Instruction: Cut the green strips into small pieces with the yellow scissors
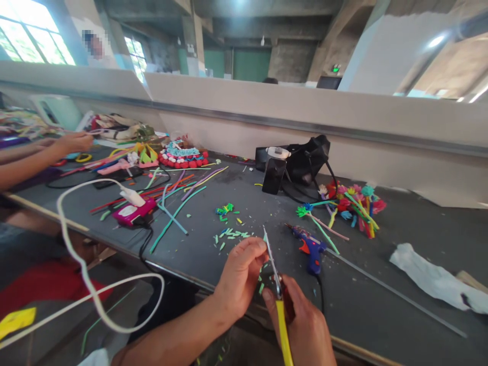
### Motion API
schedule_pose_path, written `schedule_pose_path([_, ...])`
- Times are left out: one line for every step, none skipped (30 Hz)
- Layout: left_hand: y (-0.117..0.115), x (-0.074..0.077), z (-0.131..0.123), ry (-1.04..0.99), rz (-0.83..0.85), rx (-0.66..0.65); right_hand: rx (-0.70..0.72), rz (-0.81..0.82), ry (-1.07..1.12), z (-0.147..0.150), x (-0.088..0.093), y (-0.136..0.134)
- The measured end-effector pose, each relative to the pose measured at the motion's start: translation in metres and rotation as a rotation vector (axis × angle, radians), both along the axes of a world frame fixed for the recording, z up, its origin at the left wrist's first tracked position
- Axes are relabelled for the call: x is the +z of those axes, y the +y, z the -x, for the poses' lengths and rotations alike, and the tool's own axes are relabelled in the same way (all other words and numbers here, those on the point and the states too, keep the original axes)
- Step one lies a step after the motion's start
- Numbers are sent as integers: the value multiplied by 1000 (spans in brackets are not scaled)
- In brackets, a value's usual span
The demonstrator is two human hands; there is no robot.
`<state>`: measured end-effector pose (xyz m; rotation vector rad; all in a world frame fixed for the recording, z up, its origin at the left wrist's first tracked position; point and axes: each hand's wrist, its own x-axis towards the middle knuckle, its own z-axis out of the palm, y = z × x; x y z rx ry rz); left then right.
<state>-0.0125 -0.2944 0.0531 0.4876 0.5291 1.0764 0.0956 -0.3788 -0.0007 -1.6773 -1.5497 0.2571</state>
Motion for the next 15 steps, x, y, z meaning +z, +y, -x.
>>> schedule_pose_path([0,0,0,6,2,-4,4,-2,16,0,1,0])
schedule_pose_path([0,0,0,15,3,-5,13,-1,33,-1,1,0])
schedule_pose_path([-1,0,0,28,3,-5,25,4,51,-1,0,0])
schedule_pose_path([-1,0,0,40,6,-4,40,11,65,-2,0,-1])
schedule_pose_path([-1,0,-1,50,8,-1,55,20,77,-2,-1,-1])
schedule_pose_path([-1,0,-1,55,11,-2,69,32,86,-3,-1,-1])
schedule_pose_path([-1,0,-1,56,12,-7,78,48,97,-3,0,-2])
schedule_pose_path([-1,0,-1,56,11,-12,80,65,109,-4,0,-2])
schedule_pose_path([-1,0,0,56,6,-20,75,82,122,-3,2,-2])
schedule_pose_path([-1,-1,0,58,-1,-27,67,98,136,-3,4,-1])
schedule_pose_path([-1,-2,0,62,-7,-33,57,109,150,-3,6,-1])
schedule_pose_path([-1,-3,0,66,-11,-37,47,114,162,-2,8,0])
schedule_pose_path([0,-4,1,68,-13,-41,38,112,171,-2,10,0])
schedule_pose_path([0,-5,1,68,-16,-45,32,105,181,-2,12,0])
schedule_pose_path([1,-7,2,66,-21,-45,28,94,192,-2,13,1])
